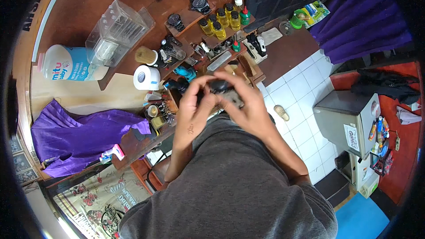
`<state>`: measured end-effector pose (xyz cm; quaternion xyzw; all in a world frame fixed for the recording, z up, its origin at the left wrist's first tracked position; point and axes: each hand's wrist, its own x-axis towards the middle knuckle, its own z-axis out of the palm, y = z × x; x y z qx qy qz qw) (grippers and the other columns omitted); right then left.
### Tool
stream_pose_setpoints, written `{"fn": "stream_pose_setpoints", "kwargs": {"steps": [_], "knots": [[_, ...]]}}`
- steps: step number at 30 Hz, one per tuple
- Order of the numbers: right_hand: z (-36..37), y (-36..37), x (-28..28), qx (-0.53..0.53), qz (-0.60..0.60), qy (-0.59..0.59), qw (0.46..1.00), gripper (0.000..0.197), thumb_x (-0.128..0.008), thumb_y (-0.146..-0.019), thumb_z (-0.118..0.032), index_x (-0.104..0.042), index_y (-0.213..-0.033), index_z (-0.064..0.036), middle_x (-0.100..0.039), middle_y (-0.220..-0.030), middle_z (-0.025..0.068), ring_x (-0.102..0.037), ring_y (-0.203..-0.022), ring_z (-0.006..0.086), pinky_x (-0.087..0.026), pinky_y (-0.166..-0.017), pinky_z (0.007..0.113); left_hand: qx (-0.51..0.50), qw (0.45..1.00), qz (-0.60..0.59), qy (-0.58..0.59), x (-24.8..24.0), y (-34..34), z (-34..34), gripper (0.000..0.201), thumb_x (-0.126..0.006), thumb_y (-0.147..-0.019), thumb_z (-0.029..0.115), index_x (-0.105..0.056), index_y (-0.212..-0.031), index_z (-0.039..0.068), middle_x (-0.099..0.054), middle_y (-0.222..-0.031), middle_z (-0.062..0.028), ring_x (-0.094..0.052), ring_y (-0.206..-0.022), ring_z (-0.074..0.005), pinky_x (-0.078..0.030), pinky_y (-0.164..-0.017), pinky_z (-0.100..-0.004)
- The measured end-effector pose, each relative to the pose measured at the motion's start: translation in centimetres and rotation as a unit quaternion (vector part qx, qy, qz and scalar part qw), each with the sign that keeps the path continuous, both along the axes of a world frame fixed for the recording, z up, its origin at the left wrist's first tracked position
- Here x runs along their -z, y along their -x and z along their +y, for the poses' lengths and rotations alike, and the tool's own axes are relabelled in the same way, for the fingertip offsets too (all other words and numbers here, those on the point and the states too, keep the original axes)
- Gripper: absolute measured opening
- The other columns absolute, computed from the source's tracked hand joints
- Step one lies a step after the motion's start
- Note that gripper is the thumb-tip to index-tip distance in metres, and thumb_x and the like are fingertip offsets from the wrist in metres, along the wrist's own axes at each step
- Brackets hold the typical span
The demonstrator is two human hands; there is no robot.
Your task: The person cleans various barber tools and accessories using a cloth. They wipe down a small black device, a wooden comb, and a shaving brush, then place them on a wooden shelf. The person also handles a roll of paper towels and a small bottle of liquid.
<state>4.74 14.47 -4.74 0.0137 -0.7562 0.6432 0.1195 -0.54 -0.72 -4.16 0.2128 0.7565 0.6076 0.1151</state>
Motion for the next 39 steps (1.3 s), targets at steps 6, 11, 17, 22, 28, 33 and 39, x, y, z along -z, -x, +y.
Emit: {"fn": "stream_pose_setpoints", "kwargs": {"steps": [6,11,17,22,28,33,39], "knots": [[1.1,-0.5,-0.6,-0.065,-0.031,-0.096,0.993,0.051,-0.058,-0.072,0.004,-0.057,-0.122,-0.001,-0.063,-0.11,0.0192,-0.061,-0.106,0.0337,-0.049,-0.09,0.039,-0.064,0.965,-0.177,-0.184,1.7,0.9,-1.3,0.02,-0.056,-0.097,0.019,-0.058,-0.108,0.003,-0.06,-0.092,0.0,-0.049,-0.075,-0.0051,-0.041,-0.067,-0.021],[5.0,-0.3,1.1,-0.085,-0.061,-0.134,0.985,0.041,-0.058,-0.069,0.001,-0.065,-0.11,0.0005,-0.066,-0.096,0.0157,-0.064,-0.088,0.0253,-0.05,-0.081,0.034,-0.059,0.987,-0.132,-0.066,0.9,2.1,-2.9,0.018,-0.059,-0.094,0.016,-0.062,-0.103,0.001,-0.062,-0.09,-0.0017,-0.053,-0.078,-0.0078,-0.044,-0.072,-0.0225],[2.0,0.6,-0.6,-0.107,-0.003,-0.13,0.986,0.053,-0.079,-0.073,-0.015,-0.061,-0.121,-0.0005,-0.064,-0.11,0.0162,-0.063,-0.096,0.0269,-0.05,-0.082,0.035,0.129,0.983,-0.129,0.019,1.9,0.9,-1.1,0.031,-0.053,-0.097,0.026,-0.062,-0.109,-0.001,-0.06,-0.086,0.0001,-0.052,-0.079,-0.007,-0.042,-0.066,-0.0204],[1.0,0.8,0.5,-0.055,-0.019,-0.139,0.989,0.042,-0.075,-0.079,-0.012,-0.062,-0.115,0.0018,-0.065,-0.1,0.0166,-0.065,-0.089,0.0274,-0.05,-0.079,0.034,-0.033,0.912,-0.391,-0.117,1.3,0.7,-0.4,0.049,-0.039,-0.099,0.048,-0.059,-0.114,0.006,-0.057,-0.091,0.0001,-0.049,-0.077,-0.0091,-0.04,-0.068,-0.0229],[-0.1,0.0,1.6,0.035,-0.076,-0.019,0.996,0.031,-0.073,-0.082,-0.01,-0.062,-0.107,0.0058,-0.068,-0.091,0.0108,-0.063,-0.083,0.0141,-0.049,-0.077,0.028,0.031,0.864,-0.409,-0.293,4.0,1.1,-1.8,0.041,-0.045,-0.096,0.024,-0.05,-0.13,0.001,-0.056,-0.105,-0.0022,-0.05,-0.094,-0.0091,-0.039,-0.08,-0.025],[0.8,0.0,2.4,0.018,-0.079,0.021,0.997,0.034,-0.072,-0.082,-0.009,-0.061,-0.112,0.0032,-0.067,-0.095,0.006,-0.061,-0.086,0.0114,-0.048,-0.079,0.026,-0.005,0.876,-0.375,-0.304,4.0,0.5,-1.8,0.039,-0.048,-0.092,0.0,-0.05,-0.131,0.001,-0.057,-0.112,-0.0058,-0.052,-0.098,-0.0123,-0.042,-0.091,-0.0271],[0.1,0.7,1.6,0.052,-0.052,0.023,0.997,0.034,-0.069,-0.085,-0.007,-0.061,-0.118,-0.0009,-0.063,-0.105,0.0048,-0.057,-0.098,0.0109,-0.044,-0.089,0.026,-0.036,0.891,-0.294,-0.343,3.7,1.4,-1.6,0.037,-0.058,-0.093,0.003,-0.05,-0.129,0.0,-0.058,-0.119,-0.0091,-0.057,-0.111,-0.0176,-0.046,-0.101,-0.0316]]}}
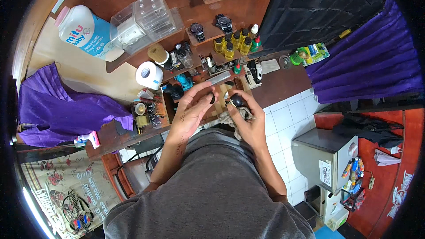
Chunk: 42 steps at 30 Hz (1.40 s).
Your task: The person cleans various barber tools and accessories using a cloth. They wipe down a small black device, a wooden comb, and a shaving brush, then place them on a wooden shelf. The person also handles a roll of paper towels and a small bottle of liquid.
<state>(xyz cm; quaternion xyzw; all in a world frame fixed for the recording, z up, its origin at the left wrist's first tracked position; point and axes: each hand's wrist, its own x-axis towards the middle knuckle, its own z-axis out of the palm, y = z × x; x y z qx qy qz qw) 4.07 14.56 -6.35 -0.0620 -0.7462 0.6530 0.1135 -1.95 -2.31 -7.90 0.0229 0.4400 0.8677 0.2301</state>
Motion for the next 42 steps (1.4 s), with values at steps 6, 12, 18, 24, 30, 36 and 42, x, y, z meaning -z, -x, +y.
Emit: {"fn": "stream_pose_setpoints", "kwargs": {"steps": [6,12,18,24,30,36,42], "knots": [[-1.3,0.3,-1.7,0.04,0.051,0.064,0.996,0.035,-0.067,-0.088,-0.009,-0.058,-0.121,0.0003,-0.062,-0.113,0.0076,-0.056,-0.104,0.0142,-0.042,-0.093,0.027,-0.108,0.994,-0.002,-0.008,-2.9,-0.6,1.7,0.04,-0.063,-0.091,0.004,-0.049,-0.128,-0.002,-0.063,-0.118,-0.0152,-0.063,-0.1,-0.0151,-0.049,-0.093,-0.0292],[-1.2,-1.0,-5.8,0.009,0.058,0.031,0.998,0.045,-0.064,-0.091,-0.011,-0.051,-0.131,0.0035,-0.056,-0.129,0.0169,-0.052,-0.117,0.0182,-0.039,-0.099,0.03,-0.128,0.983,0.103,0.078,-7.1,-1.4,2.4,0.036,-0.066,-0.087,-0.001,-0.053,-0.121,-0.005,-0.068,-0.109,-0.0163,-0.064,-0.093,-0.0116,-0.051,-0.081,-0.0228],[-1.6,-1.2,-6.7,0.036,0.124,-0.046,0.991,0.048,-0.065,-0.089,-0.004,-0.05,-0.133,0.0047,-0.066,-0.112,0.0162,-0.061,-0.101,0.0148,-0.046,-0.086,0.025,-0.081,0.973,0.149,0.16,-8.9,-2.7,1.4,0.033,-0.066,-0.088,0.001,-0.061,-0.12,-0.004,-0.067,-0.108,-0.0117,-0.061,-0.097,-0.0108,-0.049,-0.084,-0.0216],[-1.7,-1.2,-7.3,0.033,0.116,-0.032,0.992,0.048,-0.066,-0.089,-0.006,-0.051,-0.133,0.004,-0.068,-0.103,0.0128,-0.061,-0.095,0.0119,-0.047,-0.082,0.024,-0.009,0.988,0.133,0.077,-8.6,-2.8,0.3,0.038,-0.066,-0.088,0.003,-0.058,-0.125,-0.003,-0.065,-0.11,-0.0089,-0.059,-0.092,-0.0082,-0.048,-0.082,-0.0209],[-1.7,-1.0,-7.0,0.025,0.1,0.008,0.995,0.047,-0.067,-0.088,-0.006,-0.051,-0.131,0.0063,-0.066,-0.108,0.0155,-0.059,-0.102,0.0142,-0.044,-0.088,0.026,-0.019,0.993,0.1,0.053,-8.7,-2.8,0.7,0.033,-0.066,-0.088,0.003,-0.06,-0.12,-0.003,-0.065,-0.11,-0.0105,-0.061,-0.092,-0.0096,-0.05,-0.082,-0.022],[-1.1,-0.6,-7.7,-0.013,0.113,-0.068,0.991,0.047,-0.067,-0.087,-0.004,-0.052,-0.13,0.0067,-0.066,-0.108,0.0155,-0.06,-0.101,0.0161,-0.045,-0.088,0.026,-0.041,0.993,0.094,0.063,-9.0,-3.2,0.3,0.032,-0.067,-0.088,0.004,-0.061,-0.118,-0.003,-0.068,-0.106,-0.0118,-0.064,-0.09,-0.0118,-0.053,-0.08,-0.0234],[-0.8,-0.4,-8.3,-0.029,0.164,-0.134,0.977,0.049,-0.07,-0.081,0.002,-0.056,-0.128,0.003,-0.066,-0.099,0.0157,-0.063,-0.088,0.0174,-0.049,-0.076,0.027,-0.059,0.992,0.105,0.047,-8.2,-3.3,0.2,0.031,-0.068,-0.087,0.004,-0.063,-0.117,-0.003,-0.068,-0.105,-0.0131,-0.065,-0.086,-0.0123,-0.054,-0.076,-0.0228]]}}
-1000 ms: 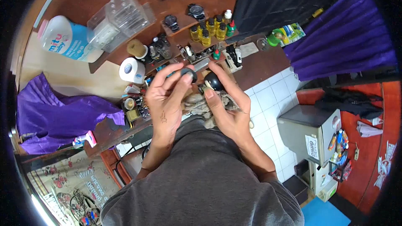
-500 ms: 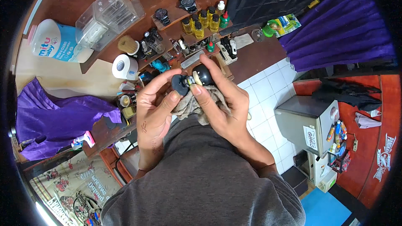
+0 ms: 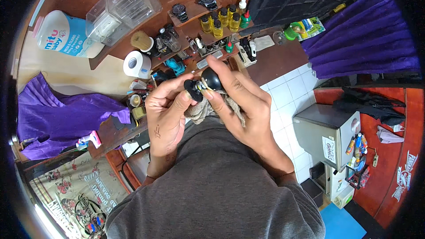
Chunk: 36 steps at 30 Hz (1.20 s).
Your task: The person cleans various barber tools and accessories using a cloth. They wipe down a small black device, a wooden comb, and a shaving brush, then place them on a wooden shelf. The person also handles a roll of paper towels and a small bottle of liquid.
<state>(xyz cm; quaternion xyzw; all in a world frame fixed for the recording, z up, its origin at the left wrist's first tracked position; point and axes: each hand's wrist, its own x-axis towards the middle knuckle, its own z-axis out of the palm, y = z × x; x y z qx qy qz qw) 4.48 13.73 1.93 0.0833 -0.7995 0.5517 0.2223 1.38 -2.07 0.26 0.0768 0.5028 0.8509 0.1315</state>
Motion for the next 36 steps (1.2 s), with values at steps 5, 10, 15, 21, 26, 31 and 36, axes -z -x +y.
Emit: {"fn": "stream_pose_setpoints", "kwargs": {"steps": [5,10,15,21,26,31,36], "knots": [[-0.1,-0.1,-0.7,0.006,0.031,-0.054,0.998,0.054,-0.072,-0.076,0.006,-0.057,-0.128,0.0009,-0.065,-0.095,0.0153,-0.064,-0.082,0.0202,-0.05,-0.072,0.027,-0.002,1.0,0.017,-0.017,0.8,0.0,-0.2,0.031,-0.069,-0.086,0.004,-0.063,-0.115,-0.004,-0.068,-0.107,-0.0143,-0.065,-0.085,-0.0128,-0.055,-0.076,-0.0234],[-0.1,-0.2,-1.0,0.015,0.021,-0.033,0.999,0.054,-0.072,-0.077,0.005,-0.057,-0.129,-0.0004,-0.065,-0.093,0.0152,-0.064,-0.08,0.019,-0.05,-0.068,0.027,-0.019,0.998,0.036,-0.042,0.5,-0.2,0.7,0.031,-0.069,-0.086,0.003,-0.062,-0.114,-0.005,-0.068,-0.105,-0.014,-0.065,-0.083,-0.0126,-0.055,-0.076,-0.0243],[0.4,-0.2,-1.3,0.003,0.003,-0.051,0.999,0.053,-0.071,-0.077,0.006,-0.058,-0.128,-0.0014,-0.065,-0.092,0.0149,-0.065,-0.079,0.0193,-0.051,-0.068,0.028,-0.016,1.0,0.023,-0.015,1.2,-0.1,0.5,0.031,-0.068,-0.086,0.004,-0.061,-0.115,-0.004,-0.068,-0.102,-0.0126,-0.065,-0.083,-0.0126,-0.054,-0.074,-0.0242],[0.5,-0.2,-1.4,-0.011,-0.008,-0.039,0.999,0.051,-0.072,-0.076,0.006,-0.06,-0.125,-0.0006,-0.066,-0.096,0.0155,-0.065,-0.08,0.0196,-0.051,-0.069,0.029,0.024,0.993,-0.031,-0.109,1.8,0.1,0.4,0.031,-0.068,-0.087,0.005,-0.06,-0.116,-0.004,-0.068,-0.103,-0.0136,-0.065,-0.084,-0.0132,-0.052,-0.074,-0.0235],[0.9,-0.2,-1.6,-0.041,-0.059,-0.011,0.997,0.048,-0.071,-0.078,0.002,-0.06,-0.124,0.0003,-0.068,-0.1,0.0176,-0.066,-0.083,0.0211,-0.051,-0.074,0.03,0.025,0.989,-0.037,-0.142,1.8,0.0,0.3,0.029,-0.066,-0.088,0.003,-0.059,-0.115,-0.005,-0.066,-0.106,-0.0129,-0.063,-0.086,-0.0126,-0.052,-0.078,-0.0241],[1.0,-0.1,-1.1,-0.049,-0.066,0.029,0.996,0.045,-0.07,-0.08,-0.002,-0.059,-0.124,0.0027,-0.068,-0.103,0.0189,-0.066,-0.085,0.0225,-0.05,-0.079,0.031,0.038,0.985,-0.049,-0.158,1.6,-0.2,0.4,0.029,-0.066,-0.087,0.0,-0.058,-0.115,-0.004,-0.064,-0.108,-0.013,-0.062,-0.087,-0.0126,-0.053,-0.078,-0.0248],[1.2,-0.1,-0.8,-0.07,-0.082,0.06,0.992,0.044,-0.069,-0.082,-0.003,-0.059,-0.124,0.0041,-0.068,-0.105,0.0192,-0.066,-0.092,0.0211,-0.049,-0.083,0.032,0.023,0.991,-0.017,-0.133,1.8,-0.4,1.0,0.035,-0.071,-0.08,-0.006,-0.058,-0.112,-0.003,-0.062,-0.107,-0.0123,-0.062,-0.087,-0.013,-0.055,-0.077,-0.0238]]}}
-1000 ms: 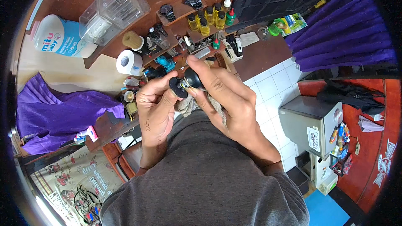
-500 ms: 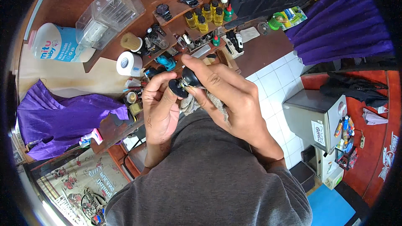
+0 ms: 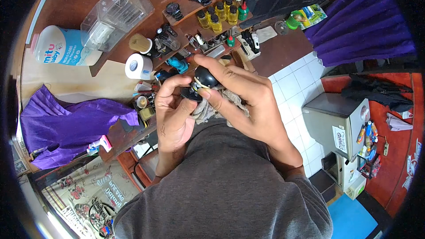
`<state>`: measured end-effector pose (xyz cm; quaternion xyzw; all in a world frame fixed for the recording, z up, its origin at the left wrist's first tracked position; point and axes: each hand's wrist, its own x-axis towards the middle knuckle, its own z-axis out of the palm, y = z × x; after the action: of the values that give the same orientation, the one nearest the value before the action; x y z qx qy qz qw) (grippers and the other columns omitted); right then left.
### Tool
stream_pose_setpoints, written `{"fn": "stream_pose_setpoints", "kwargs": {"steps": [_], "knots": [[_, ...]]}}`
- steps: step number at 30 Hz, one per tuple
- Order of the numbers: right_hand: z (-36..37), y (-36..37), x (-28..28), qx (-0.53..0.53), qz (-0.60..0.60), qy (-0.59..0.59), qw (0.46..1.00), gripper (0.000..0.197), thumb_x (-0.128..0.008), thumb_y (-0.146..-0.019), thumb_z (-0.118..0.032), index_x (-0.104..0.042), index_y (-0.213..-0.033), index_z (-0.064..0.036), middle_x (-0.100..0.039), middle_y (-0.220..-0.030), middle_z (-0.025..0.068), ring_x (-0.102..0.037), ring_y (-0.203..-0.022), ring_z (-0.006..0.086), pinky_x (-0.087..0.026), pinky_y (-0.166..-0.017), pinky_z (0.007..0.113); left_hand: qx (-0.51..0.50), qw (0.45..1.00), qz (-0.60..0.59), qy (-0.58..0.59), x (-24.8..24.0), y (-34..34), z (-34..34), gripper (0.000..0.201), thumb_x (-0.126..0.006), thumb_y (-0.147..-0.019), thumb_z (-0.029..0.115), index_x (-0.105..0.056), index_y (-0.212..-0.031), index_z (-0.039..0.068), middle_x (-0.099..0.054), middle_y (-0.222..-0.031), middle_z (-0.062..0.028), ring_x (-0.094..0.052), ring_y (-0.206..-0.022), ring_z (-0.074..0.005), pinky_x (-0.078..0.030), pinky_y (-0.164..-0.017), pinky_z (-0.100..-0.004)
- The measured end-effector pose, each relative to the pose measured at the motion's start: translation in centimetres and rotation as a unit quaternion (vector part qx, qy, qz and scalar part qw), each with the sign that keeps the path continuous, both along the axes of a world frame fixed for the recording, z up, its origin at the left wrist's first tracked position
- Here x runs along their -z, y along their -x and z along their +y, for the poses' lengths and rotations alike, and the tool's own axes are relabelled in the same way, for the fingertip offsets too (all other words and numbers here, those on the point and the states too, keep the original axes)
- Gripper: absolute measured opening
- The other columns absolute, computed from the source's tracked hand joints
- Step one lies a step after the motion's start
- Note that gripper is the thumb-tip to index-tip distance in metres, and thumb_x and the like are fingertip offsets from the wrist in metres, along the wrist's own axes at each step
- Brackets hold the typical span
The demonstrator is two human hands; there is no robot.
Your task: The person cleans various barber tools and accessories using a cloth. They wipe down a small black device, a wooden comb, and a shaving brush, then place them on a wooden shelf. The person also handles a roll of paper towels and a small bottle of liquid.
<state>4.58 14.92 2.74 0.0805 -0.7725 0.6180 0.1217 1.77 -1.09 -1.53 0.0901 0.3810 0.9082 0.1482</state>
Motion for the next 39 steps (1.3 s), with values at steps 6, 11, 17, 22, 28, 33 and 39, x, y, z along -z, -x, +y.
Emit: {"fn": "stream_pose_setpoints", "kwargs": {"steps": [6,11,17,22,28,33,39], "knots": [[0.2,-0.1,0.2,-0.036,-0.012,0.036,0.999,0.045,-0.069,-0.084,-0.004,-0.057,-0.126,0.0037,-0.068,-0.104,0.0181,-0.065,-0.096,0.0188,-0.049,-0.084,0.03,-0.051,0.996,0.07,-0.012,0.8,0.2,0.7,0.033,-0.077,-0.072,-0.007,-0.057,-0.097,-0.001,-0.06,-0.1,-0.0113,-0.06,-0.091,-0.0158,-0.052,-0.079,-0.027],[0.0,-0.6,-0.6,-0.056,-0.029,0.076,0.995,0.045,-0.069,-0.085,-0.005,-0.057,-0.127,0.0037,-0.068,-0.102,0.0167,-0.064,-0.095,0.0181,-0.048,-0.084,0.029,-0.049,0.989,0.131,-0.045,1.7,0.7,0.9,0.037,-0.083,-0.065,0.0,-0.058,-0.093,0.005,-0.054,-0.094,-0.0069,-0.053,-0.089,-0.0151,-0.045,-0.079,-0.0272],[0.0,-0.5,-0.7,-0.066,0.0,0.054,0.996,0.045,-0.069,-0.083,-0.002,-0.057,-0.126,0.0043,-0.068,-0.101,0.0171,-0.065,-0.092,0.0195,-0.049,-0.082,0.03,-0.061,0.979,0.195,-0.008,1.9,1.0,0.6,0.034,-0.082,-0.072,0.01,-0.06,-0.097,0.005,-0.055,-0.097,-0.0073,-0.054,-0.088,-0.0145,-0.044,-0.077,-0.0256],[0.2,-0.1,-0.8,-0.072,0.056,-0.004,0.996,0.047,-0.071,-0.079,-0.002,-0.058,-0.123,0.007,-0.068,-0.1,0.0201,-0.068,-0.087,0.0233,-0.051,-0.077,0.031,-0.072,0.975,0.182,0.108,0.8,-0.1,-0.2,0.037,-0.075,-0.082,0.012,-0.064,-0.115,0.001,-0.06,-0.109,-0.0115,-0.058,-0.096,-0.016,-0.045,-0.081,-0.0258],[0.2,-0.1,-1.0,-0.056,0.091,-0.051,0.993,0.045,-0.071,-0.08,-0.005,-0.059,-0.122,0.0067,-0.068,-0.096,0.0189,-0.068,-0.082,0.021,-0.051,-0.07,0.03,-0.067,0.968,0.222,0.096,1.3,0.2,-0.3,0.024,-0.07,-0.085,0.004,-0.067,-0.109,0.001,-0.062,-0.103,-0.0111,-0.059,-0.095,-0.0163,-0.045,-0.08,-0.025],[2.2,2.1,0.0,-0.082,0.019,-0.051,0.995,0.044,-0.065,-0.087,-0.011,-0.056,-0.125,0.0066,-0.068,-0.103,0.0202,-0.068,-0.083,0.0234,-0.053,-0.075,0.036,-0.089,0.961,0.186,0.182,0.8,1.5,1.2,0.037,-0.068,-0.083,-0.004,-0.061,-0.118,-0.001,-0.06,-0.112,-0.0095,-0.056,-0.098,-0.012,-0.046,-0.082,-0.0246],[4.3,3.5,1.3,-0.113,0.013,-0.128,0.985,0.047,-0.065,-0.085,-0.004,-0.056,-0.13,-0.0007,-0.065,-0.092,0.0148,-0.063,-0.085,0.0211,-0.048,-0.075,0.033,0.062,0.968,0.133,0.203,-0.4,3.4,0.8,0.06,-0.068,-0.082,-0.006,-0.044,-0.137,0.001,-0.057,-0.115,-0.0088,-0.055,-0.098,-0.0108,-0.046,-0.079,-0.023]]}}
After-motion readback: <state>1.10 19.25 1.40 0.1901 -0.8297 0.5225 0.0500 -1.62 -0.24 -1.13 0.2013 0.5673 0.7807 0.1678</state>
